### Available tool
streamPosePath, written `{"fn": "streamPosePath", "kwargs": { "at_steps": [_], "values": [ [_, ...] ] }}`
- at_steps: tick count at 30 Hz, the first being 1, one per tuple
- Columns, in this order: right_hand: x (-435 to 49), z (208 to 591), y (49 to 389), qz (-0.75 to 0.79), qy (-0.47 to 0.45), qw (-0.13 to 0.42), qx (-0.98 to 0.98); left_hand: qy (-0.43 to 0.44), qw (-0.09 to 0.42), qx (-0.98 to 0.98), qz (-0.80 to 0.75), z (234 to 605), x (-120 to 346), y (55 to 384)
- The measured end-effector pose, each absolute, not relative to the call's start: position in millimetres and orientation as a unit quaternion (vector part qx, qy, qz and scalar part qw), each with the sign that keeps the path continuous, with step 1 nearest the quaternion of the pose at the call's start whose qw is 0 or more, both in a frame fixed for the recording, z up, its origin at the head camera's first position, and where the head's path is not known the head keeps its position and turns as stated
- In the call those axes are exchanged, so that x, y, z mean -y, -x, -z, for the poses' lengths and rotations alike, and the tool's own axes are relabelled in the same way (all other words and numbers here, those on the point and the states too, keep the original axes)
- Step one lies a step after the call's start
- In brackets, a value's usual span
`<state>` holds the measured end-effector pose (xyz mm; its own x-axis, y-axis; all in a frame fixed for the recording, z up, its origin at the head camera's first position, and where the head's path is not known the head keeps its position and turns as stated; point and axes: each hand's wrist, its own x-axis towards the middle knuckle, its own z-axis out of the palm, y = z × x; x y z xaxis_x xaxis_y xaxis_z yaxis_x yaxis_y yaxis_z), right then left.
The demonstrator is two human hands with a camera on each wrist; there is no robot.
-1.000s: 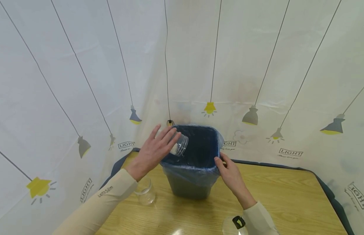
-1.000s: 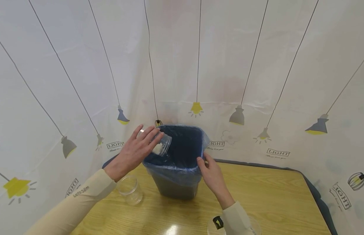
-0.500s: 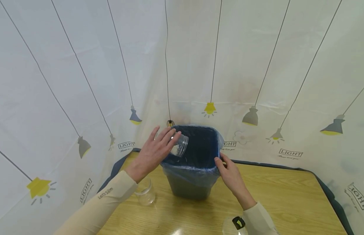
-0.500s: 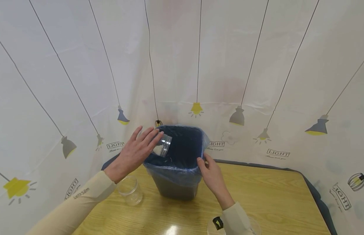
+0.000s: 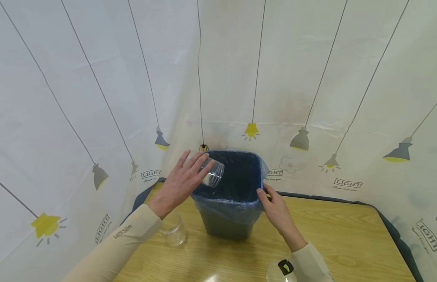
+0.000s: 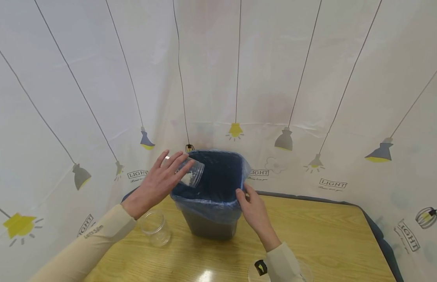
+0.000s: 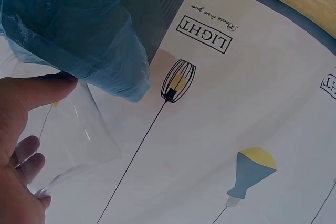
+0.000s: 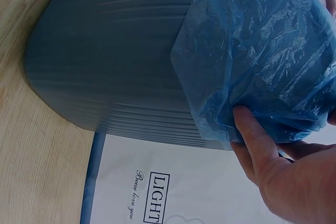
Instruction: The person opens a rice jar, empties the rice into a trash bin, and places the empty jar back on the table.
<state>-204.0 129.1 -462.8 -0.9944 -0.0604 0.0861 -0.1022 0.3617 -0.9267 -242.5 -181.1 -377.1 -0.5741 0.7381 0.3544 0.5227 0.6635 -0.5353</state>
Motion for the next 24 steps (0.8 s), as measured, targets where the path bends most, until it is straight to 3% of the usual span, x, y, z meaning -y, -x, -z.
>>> {"fn": "streamPosePath", "kwargs": {
  "at_steps": [24],
  "values": [
    [-128.5,462.8,201.8,-0.565,-0.051,0.028,0.823,0.387,0.294,0.844,-0.225,373.3,189.9,236.6]
  ]
}}
